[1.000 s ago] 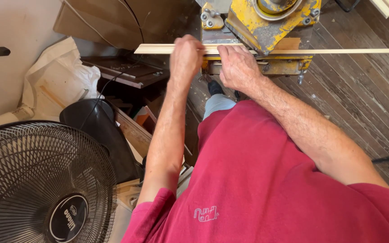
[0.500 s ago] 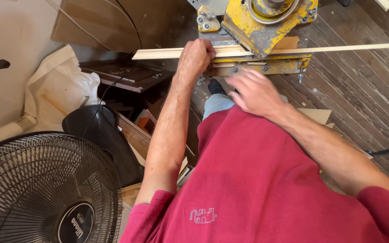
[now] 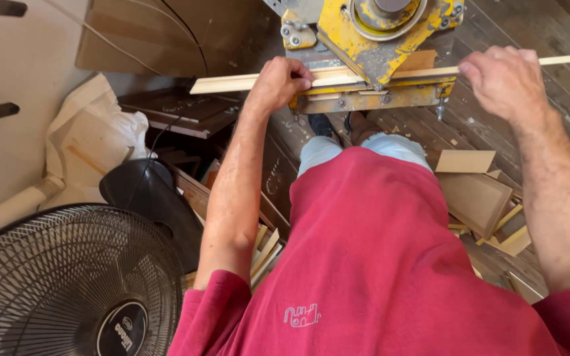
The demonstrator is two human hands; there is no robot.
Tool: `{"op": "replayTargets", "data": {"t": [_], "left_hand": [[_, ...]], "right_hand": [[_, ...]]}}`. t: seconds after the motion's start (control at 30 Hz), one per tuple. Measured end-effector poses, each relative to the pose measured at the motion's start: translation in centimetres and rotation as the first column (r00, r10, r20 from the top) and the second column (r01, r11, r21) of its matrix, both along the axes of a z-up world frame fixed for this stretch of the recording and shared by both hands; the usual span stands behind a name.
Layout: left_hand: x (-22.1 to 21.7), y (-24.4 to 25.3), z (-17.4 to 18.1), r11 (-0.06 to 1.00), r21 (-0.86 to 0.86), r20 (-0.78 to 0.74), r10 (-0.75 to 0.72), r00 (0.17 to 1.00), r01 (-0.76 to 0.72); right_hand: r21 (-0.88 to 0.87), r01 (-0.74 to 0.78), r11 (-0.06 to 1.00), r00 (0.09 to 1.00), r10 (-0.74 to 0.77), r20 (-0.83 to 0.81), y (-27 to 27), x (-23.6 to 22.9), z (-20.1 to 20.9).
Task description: Trimming the ends of thin wooden moldings using a manual miter trimmer in a woodworking shop.
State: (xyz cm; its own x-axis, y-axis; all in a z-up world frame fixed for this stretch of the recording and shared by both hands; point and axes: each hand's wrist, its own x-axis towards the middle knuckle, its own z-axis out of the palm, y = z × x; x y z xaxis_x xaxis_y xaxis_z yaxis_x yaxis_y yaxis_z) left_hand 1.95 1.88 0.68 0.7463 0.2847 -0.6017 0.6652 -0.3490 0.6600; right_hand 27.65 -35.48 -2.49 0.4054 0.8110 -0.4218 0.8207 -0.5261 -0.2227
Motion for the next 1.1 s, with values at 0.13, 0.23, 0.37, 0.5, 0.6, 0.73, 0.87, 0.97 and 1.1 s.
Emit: {"op": "replayTargets", "data": {"t": [0.13, 0.23, 0.37, 0.5, 0.6, 0.73, 0.87, 0.97, 1.1], "left_hand": [[0.6, -0.6, 0.4, 0.999, -0.039, -0.016, 0.029, 0.999, -0.029], [1.0, -0.5, 0.1, 1.0, -0.014, -0.002, 0.006, 1.0, -0.006], [0.9, -0.3, 0.0, 1.0, -0.022, -0.049, -0.015, 0.999, 0.014], [1.1, 0.3, -0.3, 0.996, -0.042, -0.034, -0.075, 0.997, 0.074], [0.9, 0.6, -1.4, 0.995, -0.021, 0.016, -0.102, 0.995, 0.102], [1.1, 0.6, -1.1, 0.994, -0.037, 0.015, -0.107, 0.994, 0.107], [1.4, 0.8, -1.3, 0.989, -0.035, -0.023, -0.142, 0.99, 0.141], [1.6, 0.8, -1.8, 0.987, -0.026, -0.013, -0.158, 0.987, 0.158], [1.3, 0.6, -2.0, 0.967, 0.025, 0.048, -0.254, 0.966, 0.253]], "right_hand": [[0.085, -0.012, 0.996, 1.0, 0.014, -0.025, -1.6, 1.1, -1.7], [0.058, 0.035, 0.998, 0.998, -0.032, -0.051, -1.5, 1.5, -1.7], [0.027, 0.042, 0.999, 0.995, -0.039, -0.093, -1.6, 1.4, -1.7], [0.022, 0.075, 0.997, 0.992, -0.072, -0.108, -1.0, 1.0, -1.2], [0.056, 0.033, 0.998, 0.998, -0.03, -0.063, -1.5, 1.3, -1.8], [0.185, 0.007, 0.983, 0.99, -0.033, 0.138, 0.5, -1.8, 2.4], [0.42, -0.206, 0.884, 0.921, 0.029, 0.389, 3.7, -8.9, 4.2], [0.436, -0.296, 0.85, 0.918, 0.128, 0.375, 8.1, -14.4, 5.2], [0.492, -0.274, 0.827, 0.932, 0.101, 0.349, 13.3, -19.2, 3.4]]}}
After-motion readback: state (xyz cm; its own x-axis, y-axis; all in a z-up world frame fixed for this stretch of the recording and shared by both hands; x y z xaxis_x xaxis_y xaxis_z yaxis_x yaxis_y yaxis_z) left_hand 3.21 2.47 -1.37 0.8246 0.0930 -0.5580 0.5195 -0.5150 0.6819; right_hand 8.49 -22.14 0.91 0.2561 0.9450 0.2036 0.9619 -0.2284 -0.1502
